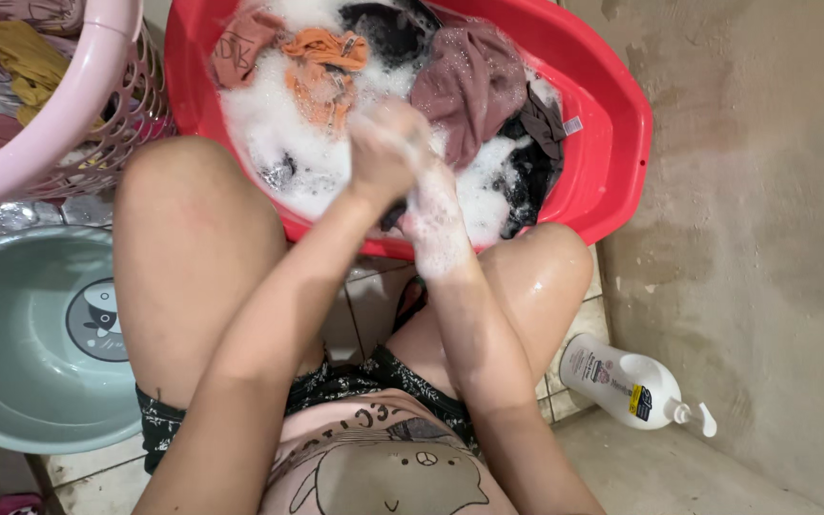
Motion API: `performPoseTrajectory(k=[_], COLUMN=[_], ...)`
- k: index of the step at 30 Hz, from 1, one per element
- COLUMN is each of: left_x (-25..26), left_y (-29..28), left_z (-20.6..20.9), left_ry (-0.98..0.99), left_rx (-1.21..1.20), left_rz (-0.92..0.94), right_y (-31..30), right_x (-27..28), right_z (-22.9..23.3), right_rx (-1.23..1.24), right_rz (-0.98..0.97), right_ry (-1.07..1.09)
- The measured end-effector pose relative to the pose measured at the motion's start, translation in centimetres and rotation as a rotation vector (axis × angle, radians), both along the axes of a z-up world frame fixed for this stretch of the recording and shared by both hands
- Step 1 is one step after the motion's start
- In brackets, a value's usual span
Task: The person hand washes clothes in a red basin filled with soapy water. They scrub and wring a yellow garment, then a dark garment, and finally an orange garment, handling each item individually.
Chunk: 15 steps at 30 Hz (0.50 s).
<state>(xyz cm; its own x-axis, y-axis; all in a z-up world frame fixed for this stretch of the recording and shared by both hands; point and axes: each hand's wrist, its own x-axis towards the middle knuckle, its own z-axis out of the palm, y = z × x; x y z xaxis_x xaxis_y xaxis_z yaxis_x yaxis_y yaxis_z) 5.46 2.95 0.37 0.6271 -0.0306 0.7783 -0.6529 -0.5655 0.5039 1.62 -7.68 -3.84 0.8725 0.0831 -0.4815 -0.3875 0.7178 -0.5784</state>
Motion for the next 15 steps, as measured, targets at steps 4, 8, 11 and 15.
performPoseTrajectory(k=[4, 8, 11, 15], left_x=[-1.9, -3.2, -0.2, -1.7], left_y=[-1.3, -2.0, 1.8, 5.0], left_z=[0.8, 0.3, 1.3, 4.9], left_ry=[-0.074, 0.097, 0.610, 1.513], left_rx=[0.056, -0.084, -0.301, -0.140], left_rz=[-0.034, -0.151, -0.227, -0.686], right_y=[-0.7, -2.6, -2.2, -5.5], right_x=[0.6, 0.2, 0.5, 0.6], right_z=[-2.1, -0.9, 4.4, 10.3], right_rx=[-0.121, -0.383, 0.047, 0.143], right_rz=[-0.037, 0.048, -0.016, 0.017], right_ry=[-0.070, -0.457, 0.022, -0.236])
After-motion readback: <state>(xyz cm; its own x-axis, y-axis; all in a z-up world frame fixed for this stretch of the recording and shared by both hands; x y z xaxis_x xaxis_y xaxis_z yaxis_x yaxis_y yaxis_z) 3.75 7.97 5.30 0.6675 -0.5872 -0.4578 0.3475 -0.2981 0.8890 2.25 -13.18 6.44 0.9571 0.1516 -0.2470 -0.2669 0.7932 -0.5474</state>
